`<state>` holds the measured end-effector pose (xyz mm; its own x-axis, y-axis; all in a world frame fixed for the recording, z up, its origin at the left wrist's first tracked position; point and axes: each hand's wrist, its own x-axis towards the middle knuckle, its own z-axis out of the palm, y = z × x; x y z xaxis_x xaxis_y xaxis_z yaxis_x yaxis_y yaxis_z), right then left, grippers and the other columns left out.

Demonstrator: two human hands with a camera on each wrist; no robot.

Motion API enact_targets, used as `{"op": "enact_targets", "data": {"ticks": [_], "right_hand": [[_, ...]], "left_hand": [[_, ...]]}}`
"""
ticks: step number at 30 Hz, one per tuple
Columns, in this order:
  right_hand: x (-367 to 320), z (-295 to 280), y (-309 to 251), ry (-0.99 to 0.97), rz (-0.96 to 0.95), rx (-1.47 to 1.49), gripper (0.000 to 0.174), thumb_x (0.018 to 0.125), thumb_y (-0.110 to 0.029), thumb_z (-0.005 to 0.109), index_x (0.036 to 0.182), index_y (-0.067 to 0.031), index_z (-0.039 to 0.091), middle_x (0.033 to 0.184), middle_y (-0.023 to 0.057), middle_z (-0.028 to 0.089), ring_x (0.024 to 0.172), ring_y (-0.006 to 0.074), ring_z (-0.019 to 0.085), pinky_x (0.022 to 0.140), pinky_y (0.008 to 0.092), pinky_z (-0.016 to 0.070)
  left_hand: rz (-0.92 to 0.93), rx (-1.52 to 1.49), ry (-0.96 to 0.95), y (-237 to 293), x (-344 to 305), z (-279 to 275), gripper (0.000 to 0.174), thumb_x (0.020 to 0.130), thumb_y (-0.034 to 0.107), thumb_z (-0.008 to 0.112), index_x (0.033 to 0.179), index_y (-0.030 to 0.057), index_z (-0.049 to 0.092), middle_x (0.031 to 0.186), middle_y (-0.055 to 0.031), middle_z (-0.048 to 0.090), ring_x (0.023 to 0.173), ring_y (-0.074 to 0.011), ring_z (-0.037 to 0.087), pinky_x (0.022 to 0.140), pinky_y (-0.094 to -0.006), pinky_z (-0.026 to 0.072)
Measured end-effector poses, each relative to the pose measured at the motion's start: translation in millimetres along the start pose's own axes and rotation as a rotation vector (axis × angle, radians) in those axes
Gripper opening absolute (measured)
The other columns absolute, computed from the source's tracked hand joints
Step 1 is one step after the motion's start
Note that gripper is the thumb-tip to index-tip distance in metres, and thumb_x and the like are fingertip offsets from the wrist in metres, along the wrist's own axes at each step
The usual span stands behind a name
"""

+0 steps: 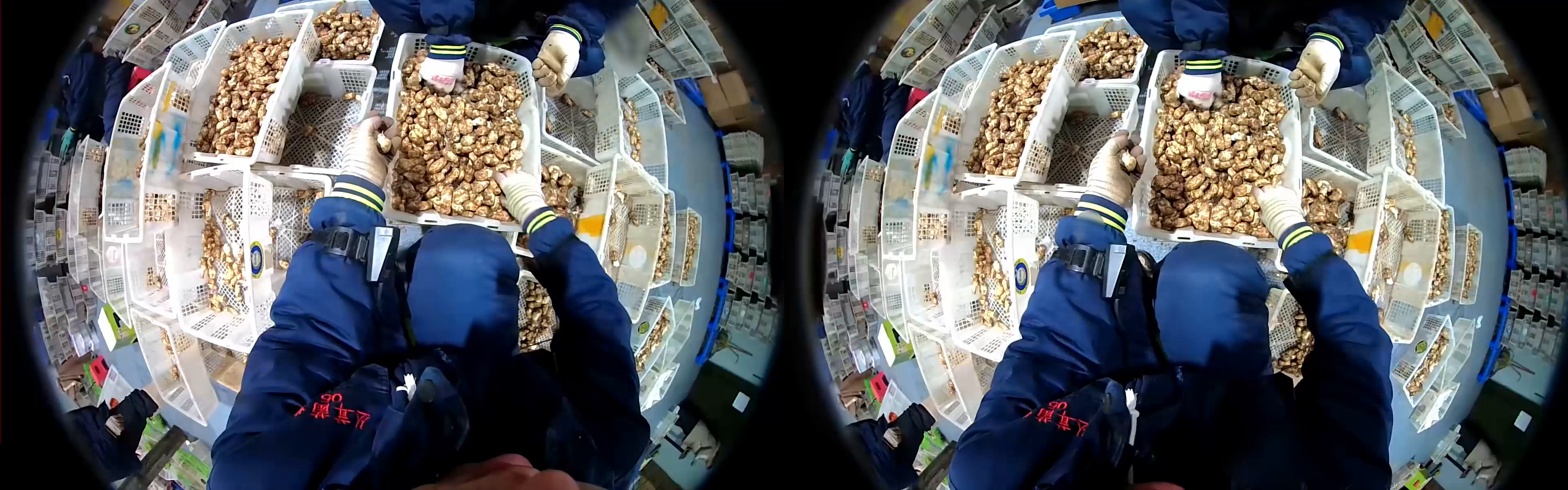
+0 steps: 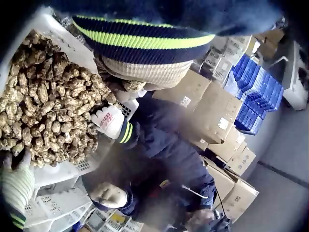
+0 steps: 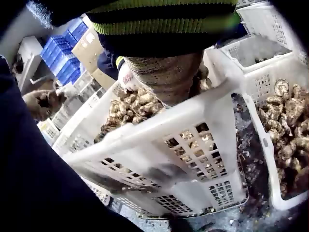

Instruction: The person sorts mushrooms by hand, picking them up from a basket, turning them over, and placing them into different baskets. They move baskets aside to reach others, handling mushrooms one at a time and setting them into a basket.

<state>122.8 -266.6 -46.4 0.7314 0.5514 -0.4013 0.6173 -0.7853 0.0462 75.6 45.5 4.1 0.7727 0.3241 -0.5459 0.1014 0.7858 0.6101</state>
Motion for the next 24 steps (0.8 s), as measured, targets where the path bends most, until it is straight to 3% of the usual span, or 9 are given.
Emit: {"op": "enact_targets", "data": {"ticks": [3,5,9,10,13,14,15,19,24], "right_hand": [[17,-13,5,-0.097,0.086,0.214,0.034,0.077,-0.025,0.069,0.105,-0.0060,0.065,0.101,0.0181,0.067,0.095,0.0327,0.064,0.081,0.0411,0.0512],[0,-8,28,0.195,0.089,0.688,0.035,0.078,-0.026,0.067,0.107,-0.0064,0.066,0.098,0.0181,0.068,0.089,0.0315,0.065,0.082,0.0382,0.0511],[-12,3,56,0.253,0.183,1.485,0.030,0.079,-0.009,0.061,0.108,0.0007,0.062,0.086,0.0057,0.064,0.072,0.0128,0.058,0.069,0.0264,0.0492],[-12,12,57,0.370,0.190,1.418,0.028,0.078,0.001,0.055,0.104,-0.0011,0.063,0.076,0.0041,0.059,0.064,0.0099,0.053,0.064,0.0234,0.0474],[-15,19,48,0.414,0.116,0.732,0.029,0.078,-0.001,0.054,0.105,-0.0036,0.063,0.077,0.0112,0.063,0.066,0.0204,0.060,0.068,0.0287,0.0505],[-18,17,40,0.500,-0.016,0.497,0.029,0.079,-0.008,0.056,0.107,-0.0061,0.063,0.084,0.0193,0.066,0.076,0.0336,0.064,0.075,0.0370,0.0517],[-24,-9,23,0.149,0.159,0.513,0.031,0.081,-0.018,0.059,0.110,-0.0073,0.063,0.097,0.0216,0.065,0.091,0.0386,0.063,0.082,0.0430,0.0496],[-14,11,8,0.025,0.024,0.191,0.029,0.085,-0.025,0.060,0.108,-0.0068,0.062,0.096,0.0214,0.064,0.090,0.0378,0.062,0.080,0.0440,0.0488],[7,0,-3,-0.040,0.105,0.335,0.032,0.086,-0.026,0.060,0.114,-0.0100,0.062,0.103,0.0197,0.065,0.096,0.0356,0.062,0.085,0.0417,0.0496]], "left_hand": [[0.012,-0.003,-0.029,-2,2,-1,0.018,0.091,0.014,0.053,0.108,0.0104,0.054,0.089,-0.0039,0.061,0.071,-0.0149,0.057,0.063,-0.0281,0.0526],[-0.009,-0.007,-0.030,0,2,-2,0.020,0.090,0.014,0.053,0.109,0.0096,0.053,0.090,-0.0045,0.061,0.072,-0.0147,0.057,0.063,-0.0280,0.0529],[0.007,0.014,-0.027,-1,0,1,0.022,0.089,0.014,0.054,0.111,0.0091,0.052,0.091,-0.0049,0.060,0.071,-0.0147,0.057,0.063,-0.0280,0.0531],[0.008,0.010,-0.045,-2,1,1,0.023,0.089,0.013,0.054,0.111,0.0090,0.052,0.091,-0.0049,0.060,0.071,-0.0149,0.057,0.063,-0.0280,0.0531],[0.005,-0.016,-0.058,-3,4,-2,0.023,0.088,0.011,0.053,0.111,0.0078,0.052,0.090,-0.0062,0.060,0.069,-0.0158,0.057,0.062,-0.0286,0.0537],[0.005,-0.028,-0.052,-3,4,-1,0.023,0.088,0.011,0.053,0.111,0.0076,0.052,0.090,-0.0066,0.060,0.069,-0.0160,0.057,0.062,-0.0288,0.0539],[0.005,-0.040,-0.045,-4,4,-1,0.023,0.088,0.011,0.053,0.111,0.0074,0.051,0.090,-0.0070,0.060,0.068,-0.0162,0.057,0.062,-0.0289,0.0540],[-0.005,-0.021,-0.055,-3,5,-1,0.021,0.089,0.011,0.053,0.110,0.0068,0.051,0.090,-0.0081,0.060,0.067,-0.0163,0.057,0.061,-0.0295,0.0543],[0.011,0.020,-0.043,-1,0,2,0.024,0.090,0.010,0.052,0.113,0.0050,0.050,0.092,-0.0091,0.060,0.070,-0.0165,0.058,0.062,-0.0291,0.0537]]}}
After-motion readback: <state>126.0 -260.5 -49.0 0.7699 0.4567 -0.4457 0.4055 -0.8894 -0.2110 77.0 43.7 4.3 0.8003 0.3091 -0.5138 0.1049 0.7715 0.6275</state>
